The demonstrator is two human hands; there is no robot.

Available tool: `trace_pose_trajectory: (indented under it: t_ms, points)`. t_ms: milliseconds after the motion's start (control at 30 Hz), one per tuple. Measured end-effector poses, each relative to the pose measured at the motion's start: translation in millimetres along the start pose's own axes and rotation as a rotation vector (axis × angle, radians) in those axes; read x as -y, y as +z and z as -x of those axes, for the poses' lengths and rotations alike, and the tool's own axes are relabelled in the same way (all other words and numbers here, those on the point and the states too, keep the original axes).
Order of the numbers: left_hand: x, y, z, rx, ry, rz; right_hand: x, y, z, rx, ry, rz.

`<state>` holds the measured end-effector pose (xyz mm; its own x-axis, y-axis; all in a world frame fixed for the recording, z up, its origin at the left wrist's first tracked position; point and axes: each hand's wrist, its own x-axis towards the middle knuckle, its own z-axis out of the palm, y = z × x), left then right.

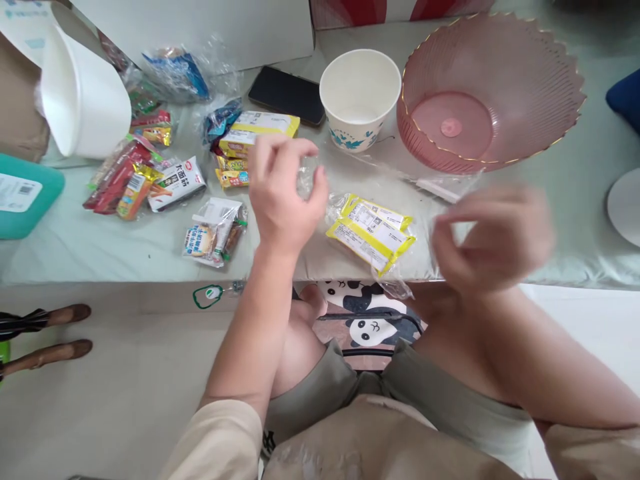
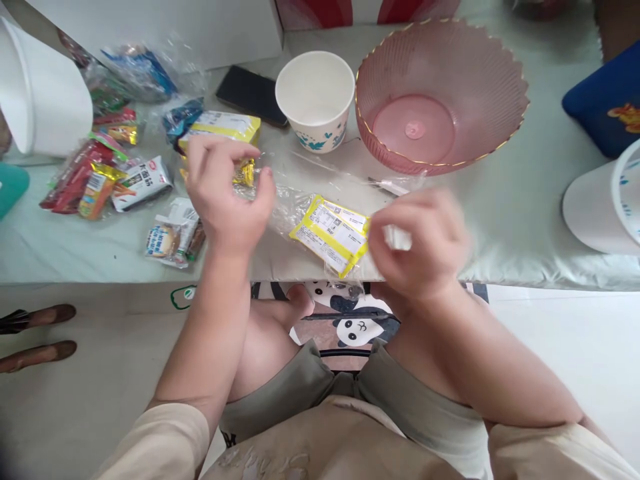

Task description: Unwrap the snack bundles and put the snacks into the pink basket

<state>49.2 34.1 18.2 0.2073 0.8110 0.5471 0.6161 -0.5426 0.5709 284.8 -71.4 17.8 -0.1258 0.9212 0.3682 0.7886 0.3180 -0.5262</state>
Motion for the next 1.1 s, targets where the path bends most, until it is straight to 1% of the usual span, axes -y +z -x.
trace_pose_trajectory:
  t_ms: [67,100,133,200,267,333,367,433,500,567,633,767,833,933,1000,1067,1100]
  points:
    - [-20,4.6,6,0.13,0.137,-0.005,9,10,-2,0.021,-0.082,-0.026]
    - [-28,6.7,9,0.213,0.17,-0.008,13,15,-4,0.036,-0.062,0.013]
    - [-34,8.3,11,0.296,0.173,-0.016,15,18,-7,0.075,-0.03,0.061]
    - [-40,9.2,14,0.425,0.091,-0.06,16,21,-13,0.171,0.086,0.174]
    - [-36,6.5,13,0.488,-0.043,-0.133,14,20,-15,0.284,0.162,0.237]
    - [-25,0.9,11,0.52,-0.146,-0.195,14,18,-15,0.37,0.171,0.263]
    - [-18,-2.3,9,0.547,-0.178,-0.207,14,17,-15,0.387,0.161,0.271]
    - [-4,-8.1,7,0.623,-0.198,-0.209,15,18,-14,0.369,0.142,0.28]
    - [7,-11.5,8,0.699,-0.187,-0.217,17,20,-14,0.325,0.129,0.278]
    - [13,-12.1,11,0.738,-0.179,-0.242,20,21,-14,0.303,0.123,0.272]
    - [13,-10.5,14,0.737,-0.202,-0.257,23,22,-14,0.313,0.14,0.253]
    - [5,-6.4,13,0.704,-0.297,-0.298,24,20,-13,0.412,0.25,0.132]
    - [3,-5.7,10,0.719,-0.341,-0.338,21,16,-14,0.452,0.287,0.068]
    - [4,-6.0,7,0.793,-0.411,-0.379,13,-1,-16,0.456,0.296,-0.011]
    - [5,-6.1,6,0.844,-0.445,-0.383,7,-20,-17,0.471,0.303,-0.061]
    - [6,-5.6,5,0.859,-0.457,-0.369,0,-40,-16,0.483,0.305,-0.135]
    - [7,-5.3,5,0.855,-0.461,-0.36,-3,-48,-15,0.489,0.297,-0.205]
